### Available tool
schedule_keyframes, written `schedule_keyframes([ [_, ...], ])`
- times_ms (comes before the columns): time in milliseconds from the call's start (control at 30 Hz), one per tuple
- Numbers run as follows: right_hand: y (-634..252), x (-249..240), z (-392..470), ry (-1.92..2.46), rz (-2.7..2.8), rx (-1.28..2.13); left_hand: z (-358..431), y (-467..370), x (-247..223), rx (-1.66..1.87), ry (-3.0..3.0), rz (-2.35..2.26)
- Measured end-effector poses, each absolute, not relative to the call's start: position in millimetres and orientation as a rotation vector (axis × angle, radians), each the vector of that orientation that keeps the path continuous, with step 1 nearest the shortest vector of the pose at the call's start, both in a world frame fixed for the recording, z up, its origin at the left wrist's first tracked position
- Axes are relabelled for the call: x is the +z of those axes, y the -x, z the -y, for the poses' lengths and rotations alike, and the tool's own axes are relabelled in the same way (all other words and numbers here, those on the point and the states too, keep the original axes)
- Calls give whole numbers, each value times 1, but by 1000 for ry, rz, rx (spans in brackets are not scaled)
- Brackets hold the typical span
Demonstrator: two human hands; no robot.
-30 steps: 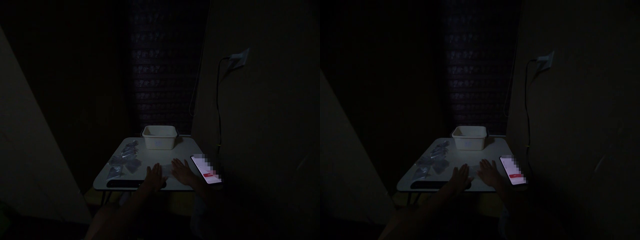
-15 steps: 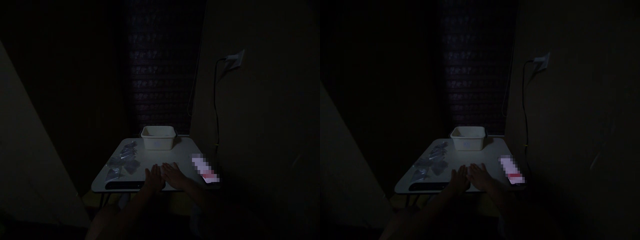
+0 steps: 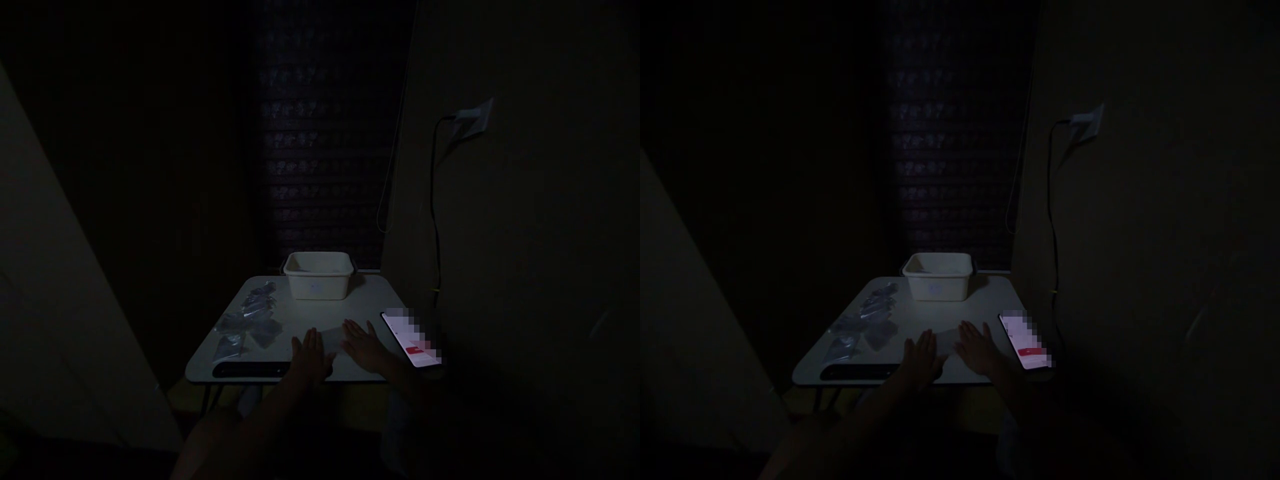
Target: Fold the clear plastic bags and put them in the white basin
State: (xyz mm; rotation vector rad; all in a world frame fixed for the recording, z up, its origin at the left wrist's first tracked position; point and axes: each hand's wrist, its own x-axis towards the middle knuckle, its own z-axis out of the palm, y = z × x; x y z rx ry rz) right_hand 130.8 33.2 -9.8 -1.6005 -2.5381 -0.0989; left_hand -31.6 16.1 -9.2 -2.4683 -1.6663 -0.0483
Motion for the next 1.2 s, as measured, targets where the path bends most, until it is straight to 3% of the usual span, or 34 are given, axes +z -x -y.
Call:
schedule_keyframes([
  [500, -149, -12, -42, 1796, 2379, -219, -19, 33, -14, -61, 2460, 1645],
  [1200, -135, -6, -39, 1731, 2417, -199, -16, 31, -8, -50, 2480, 1685],
])
